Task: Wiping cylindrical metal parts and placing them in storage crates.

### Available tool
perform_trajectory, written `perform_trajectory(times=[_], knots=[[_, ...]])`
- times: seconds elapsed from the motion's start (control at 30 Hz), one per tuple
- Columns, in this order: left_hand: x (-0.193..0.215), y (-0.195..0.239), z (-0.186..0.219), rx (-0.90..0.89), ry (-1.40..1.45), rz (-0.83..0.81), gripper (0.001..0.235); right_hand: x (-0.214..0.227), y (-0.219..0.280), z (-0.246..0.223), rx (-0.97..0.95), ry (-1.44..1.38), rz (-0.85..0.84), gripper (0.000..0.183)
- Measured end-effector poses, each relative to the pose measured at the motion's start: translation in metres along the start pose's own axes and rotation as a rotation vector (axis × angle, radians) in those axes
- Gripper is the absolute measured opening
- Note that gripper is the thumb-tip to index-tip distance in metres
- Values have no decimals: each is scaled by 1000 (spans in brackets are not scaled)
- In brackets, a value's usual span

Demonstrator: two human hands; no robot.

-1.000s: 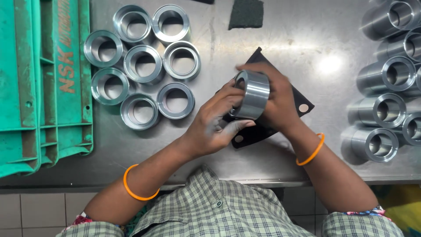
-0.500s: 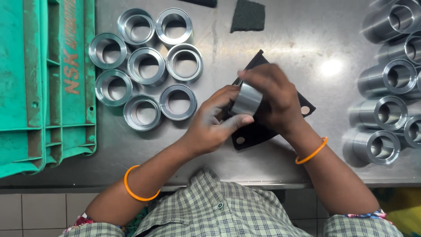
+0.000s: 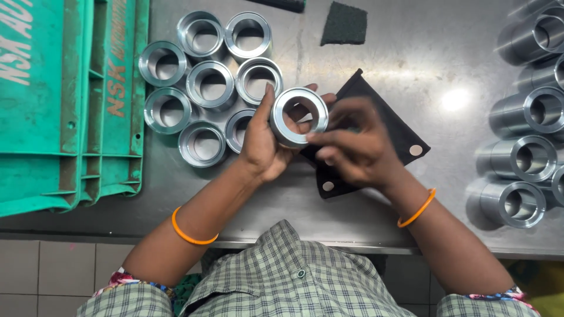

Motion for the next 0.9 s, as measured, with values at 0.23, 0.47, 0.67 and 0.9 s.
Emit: perform_trajectory(times=[0.23, 0.47, 0.67, 0.9], knots=[[-10, -3, 8, 51, -155, -105, 74, 18, -16, -13, 97, 415, 207, 60], [-26, -57, 49, -434, -1214, -73, 48, 59, 15, 146, -344, 109, 114, 54], [-35, -89, 67, -934, -2047, 49, 42, 208, 102, 216, -910, 1255, 410, 82], [-12, -80, 71, -1092, -2283, 324, 42, 217, 106, 203, -1097, 1160, 471, 92]])
Point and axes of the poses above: each hand's wrist, its own y-axis away from the middle knuckle, its own x-axis out of the back of the hand, z = x × y, the point moved 9 cm from there along -y, towards the middle knuckle, and after that the axes turned 3 degrees about z, right-handed, at the moved point
